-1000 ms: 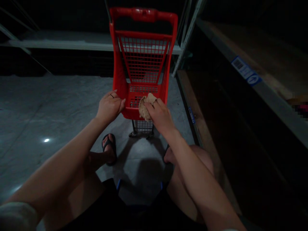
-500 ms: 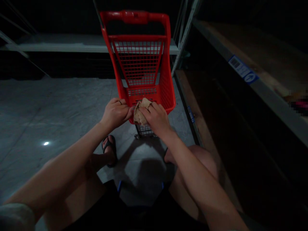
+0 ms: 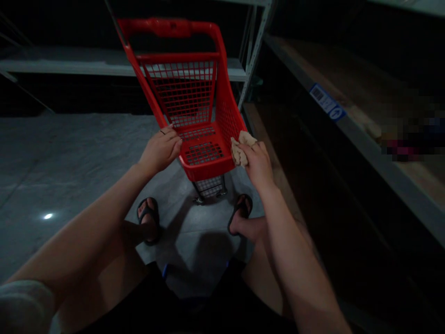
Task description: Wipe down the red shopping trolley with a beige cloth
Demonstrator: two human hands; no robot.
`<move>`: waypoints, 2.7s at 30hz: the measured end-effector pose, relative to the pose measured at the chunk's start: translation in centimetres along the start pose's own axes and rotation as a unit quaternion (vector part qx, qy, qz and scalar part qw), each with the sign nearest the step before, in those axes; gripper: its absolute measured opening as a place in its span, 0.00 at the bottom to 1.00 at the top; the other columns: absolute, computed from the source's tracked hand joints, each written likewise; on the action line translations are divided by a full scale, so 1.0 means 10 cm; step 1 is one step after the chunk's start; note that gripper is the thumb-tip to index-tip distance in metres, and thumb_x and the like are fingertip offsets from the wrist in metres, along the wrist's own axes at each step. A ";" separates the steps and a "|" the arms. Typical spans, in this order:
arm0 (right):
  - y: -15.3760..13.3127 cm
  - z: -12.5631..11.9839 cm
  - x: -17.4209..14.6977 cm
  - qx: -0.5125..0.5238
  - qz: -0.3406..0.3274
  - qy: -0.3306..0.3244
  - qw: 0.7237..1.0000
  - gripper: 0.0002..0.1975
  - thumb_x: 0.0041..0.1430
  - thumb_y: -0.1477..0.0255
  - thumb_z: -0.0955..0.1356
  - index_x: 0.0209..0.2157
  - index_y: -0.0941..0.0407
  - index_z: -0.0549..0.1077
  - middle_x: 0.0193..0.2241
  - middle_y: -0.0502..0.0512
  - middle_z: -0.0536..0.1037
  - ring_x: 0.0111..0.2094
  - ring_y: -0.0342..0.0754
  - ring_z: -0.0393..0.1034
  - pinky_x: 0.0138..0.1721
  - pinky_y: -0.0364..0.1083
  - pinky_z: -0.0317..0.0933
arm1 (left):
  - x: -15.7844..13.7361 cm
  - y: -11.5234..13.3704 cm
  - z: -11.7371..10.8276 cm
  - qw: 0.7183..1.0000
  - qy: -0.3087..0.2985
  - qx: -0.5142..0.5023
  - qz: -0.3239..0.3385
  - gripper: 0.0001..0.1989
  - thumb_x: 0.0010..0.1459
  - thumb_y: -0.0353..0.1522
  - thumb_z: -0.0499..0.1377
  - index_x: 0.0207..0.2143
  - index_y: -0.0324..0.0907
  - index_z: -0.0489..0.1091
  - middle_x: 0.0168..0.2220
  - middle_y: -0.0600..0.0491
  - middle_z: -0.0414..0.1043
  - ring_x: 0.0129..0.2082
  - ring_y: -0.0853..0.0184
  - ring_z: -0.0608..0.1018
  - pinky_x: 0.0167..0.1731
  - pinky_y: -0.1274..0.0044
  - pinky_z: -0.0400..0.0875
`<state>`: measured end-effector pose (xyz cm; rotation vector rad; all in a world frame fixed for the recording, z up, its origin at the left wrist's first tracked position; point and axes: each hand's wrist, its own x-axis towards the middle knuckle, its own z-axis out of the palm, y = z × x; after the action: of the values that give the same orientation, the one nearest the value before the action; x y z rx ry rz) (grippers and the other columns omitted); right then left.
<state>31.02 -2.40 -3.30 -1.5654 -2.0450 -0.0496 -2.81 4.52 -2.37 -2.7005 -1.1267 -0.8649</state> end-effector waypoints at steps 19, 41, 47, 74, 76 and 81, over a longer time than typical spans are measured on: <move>-0.94 0.28 -0.09 0.017 -0.146 -0.039 0.988 0.24 0.66 0.78 0.65 0.61 0.54 0.74 0.47 0.63 0.77 0.51 0.59 0.69 0.56 0.57 0.69 | -0.10 0.34 0.13 0.992 0.061 0.080 -0.070 0.22 0.73 0.36 0.45 0.33 0.43 0.76 0.34 0.46 0.75 0.42 0.56 0.75 0.51 0.61 0.69; -0.49 0.24 0.20 0.038 -0.036 -0.011 0.999 0.16 0.66 0.72 0.64 0.51 0.50 0.78 0.47 0.60 0.78 0.51 0.59 0.72 0.53 0.58 0.69 | -0.15 -0.12 -0.12 0.978 0.115 0.099 -0.146 0.21 0.74 0.40 0.45 0.35 0.46 0.74 0.36 0.47 0.78 0.47 0.54 0.76 0.57 0.55 0.61; -0.76 0.19 0.01 -0.015 -0.028 -0.006 0.999 0.20 0.65 0.75 0.64 0.55 0.51 0.77 0.42 0.60 0.77 0.45 0.56 0.74 0.48 0.56 0.72 | -0.22 -0.04 -0.13 0.972 0.160 0.078 -0.156 0.21 0.73 0.40 0.45 0.35 0.46 0.75 0.33 0.47 0.76 0.46 0.54 0.75 0.56 0.55 0.59; 0.09 0.06 0.05 0.110 -0.020 0.005 0.994 0.19 0.59 0.70 0.67 0.52 0.51 0.75 0.54 0.61 0.77 0.52 0.59 0.75 0.50 0.58 0.71 | -0.19 0.04 -0.25 0.986 0.048 0.078 -0.137 0.19 0.73 0.39 0.47 0.33 0.46 0.74 0.36 0.46 0.77 0.45 0.52 0.75 0.54 0.54 0.60; 0.17 0.08 0.13 0.116 -0.015 0.017 0.993 0.18 0.57 0.70 0.68 0.49 0.52 0.76 0.51 0.61 0.79 0.51 0.58 0.76 0.51 0.57 0.71 | -0.22 0.03 -0.25 0.986 0.065 0.094 -0.121 0.20 0.73 0.39 0.46 0.33 0.46 0.73 0.34 0.47 0.77 0.43 0.53 0.75 0.52 0.55 0.60; 0.31 0.35 0.50 0.138 0.035 0.078 0.987 0.15 0.55 0.68 0.69 0.45 0.52 0.75 0.45 0.59 0.81 0.47 0.55 0.76 0.50 0.55 0.70 | -0.28 0.04 -0.26 0.983 0.077 0.124 -0.115 0.22 0.74 0.39 0.45 0.32 0.46 0.73 0.33 0.47 0.77 0.40 0.55 0.74 0.50 0.57 0.60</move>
<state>31.55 4.22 -4.88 -1.4126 -1.7884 0.1291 -5.33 1.72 -1.59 -2.2957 -1.4240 -0.8800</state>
